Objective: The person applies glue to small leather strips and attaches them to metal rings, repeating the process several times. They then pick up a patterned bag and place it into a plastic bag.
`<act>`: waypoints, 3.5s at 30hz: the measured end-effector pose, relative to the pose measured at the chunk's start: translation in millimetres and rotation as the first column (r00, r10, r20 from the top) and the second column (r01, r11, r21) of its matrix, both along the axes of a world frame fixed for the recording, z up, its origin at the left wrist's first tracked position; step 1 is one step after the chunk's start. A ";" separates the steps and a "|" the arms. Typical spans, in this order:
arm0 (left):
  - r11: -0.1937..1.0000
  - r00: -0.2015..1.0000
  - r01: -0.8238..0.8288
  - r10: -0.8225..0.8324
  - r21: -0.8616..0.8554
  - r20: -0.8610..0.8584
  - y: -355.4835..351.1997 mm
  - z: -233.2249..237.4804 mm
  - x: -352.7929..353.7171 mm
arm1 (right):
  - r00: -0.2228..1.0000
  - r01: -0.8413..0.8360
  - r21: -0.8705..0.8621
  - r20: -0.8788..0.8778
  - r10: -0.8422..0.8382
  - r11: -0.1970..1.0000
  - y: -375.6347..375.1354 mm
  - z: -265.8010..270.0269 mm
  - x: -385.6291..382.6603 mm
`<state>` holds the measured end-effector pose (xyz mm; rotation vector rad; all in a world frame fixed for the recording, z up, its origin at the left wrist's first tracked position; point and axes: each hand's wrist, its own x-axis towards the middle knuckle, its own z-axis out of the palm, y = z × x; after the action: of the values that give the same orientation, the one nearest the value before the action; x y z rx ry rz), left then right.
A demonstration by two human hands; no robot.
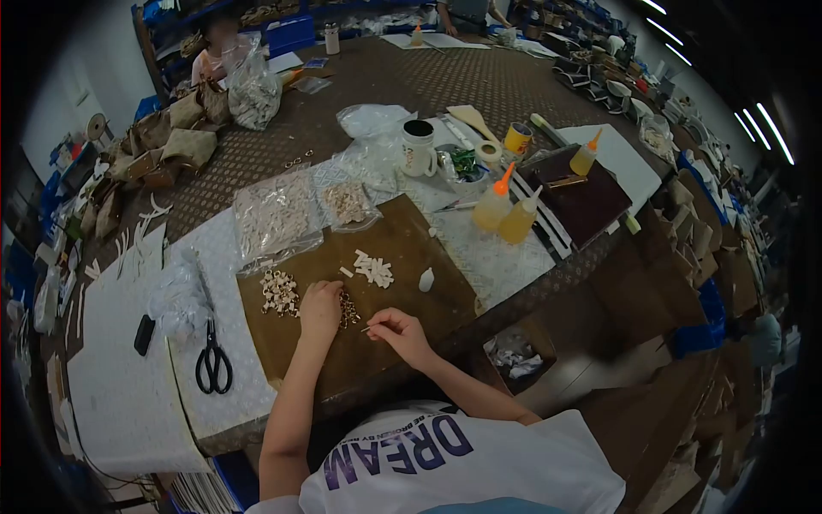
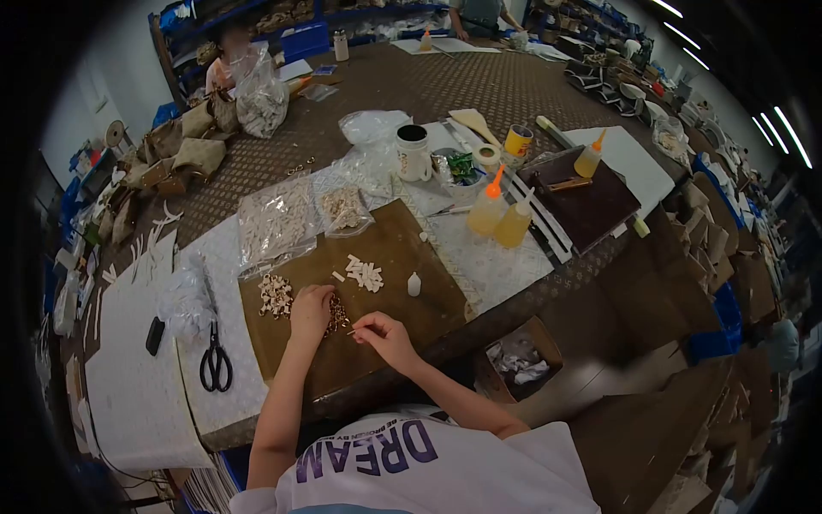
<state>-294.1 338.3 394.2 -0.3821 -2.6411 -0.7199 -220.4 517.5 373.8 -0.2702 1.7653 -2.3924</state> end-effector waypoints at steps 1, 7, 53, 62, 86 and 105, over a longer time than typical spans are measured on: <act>1.000 1.000 -0.023 0.023 -0.019 0.000 -0.7 1.2 2.5 | 0.999 0.037 0.015 -0.038 -0.036 0.999 -1.5 -0.7 0.0; 0.765 0.969 -0.111 -0.060 0.634 0.241 4.2 21.6 38.2 | 0.964 0.123 -0.144 0.250 -0.084 0.982 1.8 11.5 -1.4; 0.007 0.727 -0.378 -0.616 0.926 0.302 2.2 26.7 113.1 | 0.975 -0.135 0.079 0.189 0.118 0.988 4.0 43.8 17.9; -0.062 0.700 -0.457 -0.641 0.887 0.316 3.1 34.7 115.5 | 0.971 -0.138 -0.052 0.192 0.145 0.989 1.6 46.5 20.8; 0.287 0.721 -0.344 -0.528 0.894 0.448 4.6 36.5 116.3 | 0.989 -0.150 0.238 0.043 0.144 0.959 8.5 43.6 24.7; 0.116 0.778 -0.447 -0.439 0.887 0.449 -9.0 16.1 115.4 | 0.762 0.643 0.204 -0.263 -0.592 0.738 39.9 12.1 5.8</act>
<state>-178.7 329.3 410.3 0.4079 -1.7435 -2.8128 -214.6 557.4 385.9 0.1894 2.5940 -2.5097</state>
